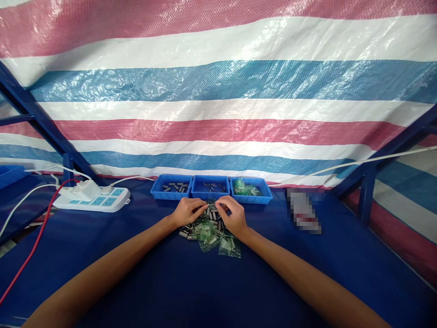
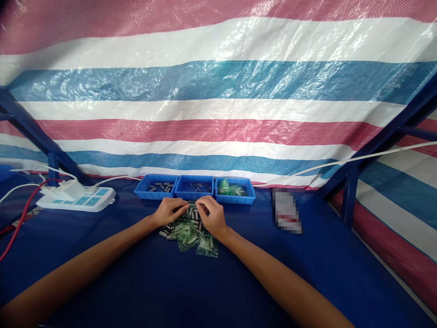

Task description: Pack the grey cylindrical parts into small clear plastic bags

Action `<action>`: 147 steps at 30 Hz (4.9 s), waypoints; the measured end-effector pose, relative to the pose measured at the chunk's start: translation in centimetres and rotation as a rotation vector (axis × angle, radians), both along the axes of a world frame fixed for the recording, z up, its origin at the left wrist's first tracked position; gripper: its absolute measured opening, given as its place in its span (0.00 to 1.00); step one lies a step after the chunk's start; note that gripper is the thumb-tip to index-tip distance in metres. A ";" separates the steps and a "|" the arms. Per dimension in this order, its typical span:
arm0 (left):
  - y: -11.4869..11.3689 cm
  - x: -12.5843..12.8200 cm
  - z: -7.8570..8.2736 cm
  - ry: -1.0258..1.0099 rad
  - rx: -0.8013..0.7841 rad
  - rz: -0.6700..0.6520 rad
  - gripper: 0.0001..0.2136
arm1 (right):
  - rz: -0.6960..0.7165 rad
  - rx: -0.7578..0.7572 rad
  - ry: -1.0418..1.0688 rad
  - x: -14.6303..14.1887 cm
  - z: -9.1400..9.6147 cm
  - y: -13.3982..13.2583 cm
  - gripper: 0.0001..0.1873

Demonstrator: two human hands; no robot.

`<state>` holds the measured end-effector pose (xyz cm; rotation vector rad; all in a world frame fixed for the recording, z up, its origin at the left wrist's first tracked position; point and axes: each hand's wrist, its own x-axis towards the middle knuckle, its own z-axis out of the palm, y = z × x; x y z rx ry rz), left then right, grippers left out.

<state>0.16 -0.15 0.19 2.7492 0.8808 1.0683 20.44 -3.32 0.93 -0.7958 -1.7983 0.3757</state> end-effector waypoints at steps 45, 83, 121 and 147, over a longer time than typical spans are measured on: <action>0.1 0.0 0.0 0.006 -0.013 -0.014 0.11 | 0.014 -0.022 -0.019 0.1 -0.2 0.2 0.07; 0.2 -0.1 -0.2 0.010 -0.018 -0.006 0.10 | -0.049 -0.013 0.004 0.1 -0.3 0.1 0.06; 0.0 0.1 0.1 0.007 -0.002 0.001 0.13 | -0.026 -0.035 -0.056 0.1 -0.6 0.4 0.08; 0.0 0.1 0.0 -0.001 0.003 -0.014 0.12 | -0.014 -0.041 -0.047 0.0 -0.4 0.3 0.07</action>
